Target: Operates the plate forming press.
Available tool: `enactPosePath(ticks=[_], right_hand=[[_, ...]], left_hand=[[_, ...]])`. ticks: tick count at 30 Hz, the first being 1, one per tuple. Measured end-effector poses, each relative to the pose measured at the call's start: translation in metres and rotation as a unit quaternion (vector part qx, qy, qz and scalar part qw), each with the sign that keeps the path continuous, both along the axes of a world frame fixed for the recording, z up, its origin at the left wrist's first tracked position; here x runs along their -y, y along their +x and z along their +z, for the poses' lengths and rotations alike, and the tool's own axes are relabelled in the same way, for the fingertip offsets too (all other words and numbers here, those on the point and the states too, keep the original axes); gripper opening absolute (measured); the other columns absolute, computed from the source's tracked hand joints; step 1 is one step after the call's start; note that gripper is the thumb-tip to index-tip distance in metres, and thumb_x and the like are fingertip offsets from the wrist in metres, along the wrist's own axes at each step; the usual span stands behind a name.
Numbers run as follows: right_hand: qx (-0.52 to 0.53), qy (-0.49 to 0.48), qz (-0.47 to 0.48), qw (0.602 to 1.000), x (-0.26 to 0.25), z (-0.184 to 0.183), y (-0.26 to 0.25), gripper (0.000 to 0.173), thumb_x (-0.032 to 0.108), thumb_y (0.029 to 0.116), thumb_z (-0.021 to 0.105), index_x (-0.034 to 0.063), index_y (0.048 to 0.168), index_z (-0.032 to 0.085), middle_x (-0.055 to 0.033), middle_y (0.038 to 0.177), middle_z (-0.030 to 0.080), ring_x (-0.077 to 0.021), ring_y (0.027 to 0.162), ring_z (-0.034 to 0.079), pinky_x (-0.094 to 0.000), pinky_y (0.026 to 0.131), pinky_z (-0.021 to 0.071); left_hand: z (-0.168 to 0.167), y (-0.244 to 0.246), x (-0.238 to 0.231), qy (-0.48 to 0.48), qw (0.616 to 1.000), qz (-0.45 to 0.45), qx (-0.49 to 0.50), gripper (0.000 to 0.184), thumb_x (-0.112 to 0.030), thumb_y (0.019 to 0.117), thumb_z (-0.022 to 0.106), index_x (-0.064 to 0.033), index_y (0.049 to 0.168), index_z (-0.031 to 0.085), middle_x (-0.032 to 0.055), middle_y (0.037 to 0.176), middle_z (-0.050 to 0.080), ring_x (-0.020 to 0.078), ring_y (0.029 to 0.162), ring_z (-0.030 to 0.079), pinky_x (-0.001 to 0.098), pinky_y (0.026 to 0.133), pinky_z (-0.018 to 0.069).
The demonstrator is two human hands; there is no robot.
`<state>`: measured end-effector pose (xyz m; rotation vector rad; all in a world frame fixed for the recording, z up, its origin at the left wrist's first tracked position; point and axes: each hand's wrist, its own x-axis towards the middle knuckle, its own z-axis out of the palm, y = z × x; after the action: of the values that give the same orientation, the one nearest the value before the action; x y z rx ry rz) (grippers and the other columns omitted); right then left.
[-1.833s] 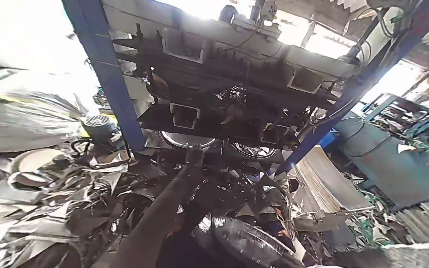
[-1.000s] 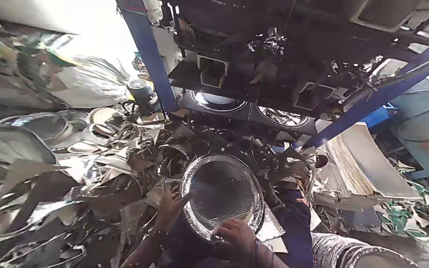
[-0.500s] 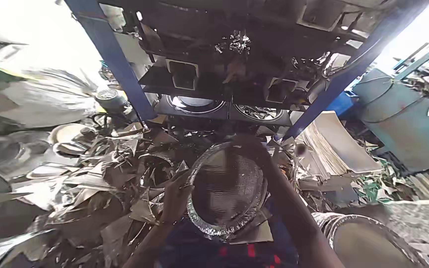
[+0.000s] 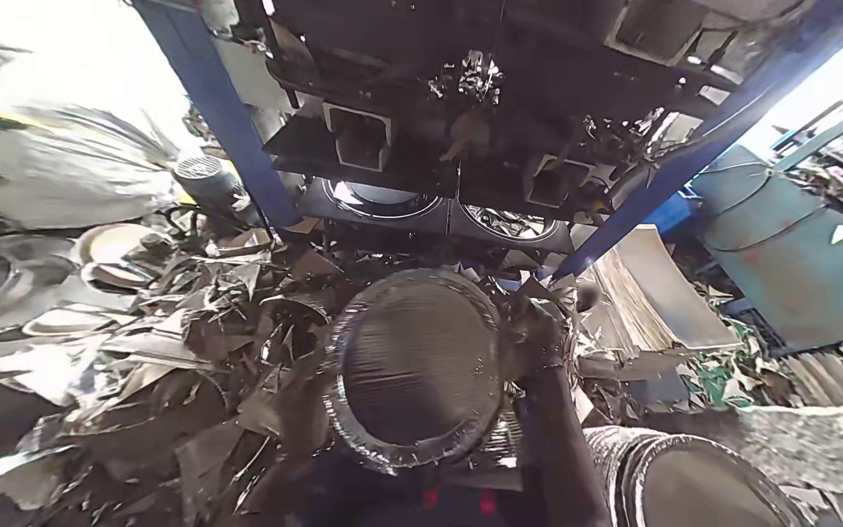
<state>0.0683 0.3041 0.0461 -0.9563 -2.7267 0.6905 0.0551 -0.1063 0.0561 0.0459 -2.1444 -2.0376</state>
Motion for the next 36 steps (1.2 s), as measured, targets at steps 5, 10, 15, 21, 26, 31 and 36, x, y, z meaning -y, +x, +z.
enactPosePath(ticks=[5, 10, 15, 21, 26, 31, 36], right_hand=[[0.250, -0.034, 0.105, 0.962, -0.021, 0.011, 0.017, 0.072, 0.059, 0.1047, 0.042, 0.0090, 0.156, 0.043, -0.0231, 0.156, 0.046, -0.0436, 0.148, 0.037, -0.0670, 0.118, 0.0278], [0.007, -0.444, 0.368, 0.817, 0.107, 0.028, 0.024, 0.060, 0.011, 0.0885, 0.069, -0.0063, 0.142, 0.048, -0.0141, 0.129, 0.062, -0.0104, 0.113, 0.060, -0.0293, 0.097, 0.0505], [0.068, -0.402, 0.499, 0.765, 0.192, 0.006, 0.030, 0.024, 0.016, 0.0948, 0.070, -0.0046, 0.107, 0.070, -0.0112, 0.089, 0.071, -0.0149, 0.079, 0.067, -0.0358, 0.079, 0.0572], [0.091, -0.119, 0.221, 0.964, 0.062, 0.030, 0.018, 0.091, 0.046, 0.0823, 0.082, 0.0080, 0.155, 0.044, -0.0204, 0.152, 0.050, -0.0365, 0.146, 0.041, -0.0586, 0.122, 0.0268], [-0.266, -0.392, 0.119, 0.873, 0.056, 0.091, 0.067, 0.091, 0.020, 0.0876, 0.073, -0.0030, 0.160, 0.023, -0.0201, 0.160, 0.039, -0.0168, 0.141, 0.048, -0.0298, 0.115, 0.0420], [-0.446, -0.348, -0.116, 0.816, 0.032, 0.122, 0.129, 0.040, -0.003, 0.0903, 0.066, -0.0074, 0.128, 0.055, -0.0025, 0.102, 0.070, -0.0007, 0.090, 0.067, -0.0203, 0.084, 0.0576], [-0.476, -0.124, -0.407, 0.770, -0.046, 0.121, 0.309, 0.043, 0.012, 0.0970, 0.068, 0.0023, 0.136, 0.055, -0.0046, 0.106, 0.070, -0.0076, 0.090, 0.066, -0.0296, 0.081, 0.0568]], left_hand=[[0.023, -0.010, 0.058, -0.013, 0.978, 0.171, 0.121, 0.045, 0.000, 0.0930, 0.061, 0.0064, 0.137, 0.053, 0.0174, 0.133, 0.059, 0.0113, 0.112, 0.058, 0.0281, 0.097, 0.0482], [0.022, -0.031, 0.032, 0.149, 0.954, 0.223, 0.134, 0.042, -0.002, 0.0957, 0.056, 0.0011, 0.137, 0.048, 0.0109, 0.120, 0.059, 0.0111, 0.099, 0.059, 0.0302, 0.086, 0.0523], [0.034, -0.049, -0.012, 0.203, 0.941, 0.229, 0.145, 0.045, -0.004, 0.0998, 0.049, -0.0016, 0.144, 0.044, 0.0126, 0.130, 0.056, 0.0120, 0.105, 0.058, 0.0315, 0.090, 0.0508], [-0.062, -0.086, 0.099, 0.145, 0.982, 0.047, -0.113, 0.049, -0.019, 0.1022, 0.056, -0.0019, 0.147, 0.045, 0.0118, 0.134, 0.061, 0.0126, 0.111, 0.063, 0.0342, 0.089, 0.0564], [0.065, -0.042, 0.001, 0.205, 0.978, 0.024, 0.005, 0.040, 0.002, 0.0986, 0.045, -0.0049, 0.138, 0.044, -0.0040, 0.117, 0.061, 0.0013, 0.104, 0.061, 0.0240, 0.091, 0.0542], [0.066, -0.027, -0.060, 0.227, 0.936, -0.269, -0.025, 0.045, -0.024, 0.0974, 0.065, -0.0111, 0.138, 0.051, -0.0078, 0.124, 0.070, 0.0048, 0.113, 0.066, 0.0245, 0.094, 0.0554], [0.070, -0.036, -0.092, 0.209, 0.890, -0.401, 0.056, 0.037, -0.018, 0.1085, 0.037, -0.0005, 0.140, 0.040, 0.0028, 0.126, 0.067, 0.0166, 0.117, 0.066, 0.0363, 0.103, 0.0535]])
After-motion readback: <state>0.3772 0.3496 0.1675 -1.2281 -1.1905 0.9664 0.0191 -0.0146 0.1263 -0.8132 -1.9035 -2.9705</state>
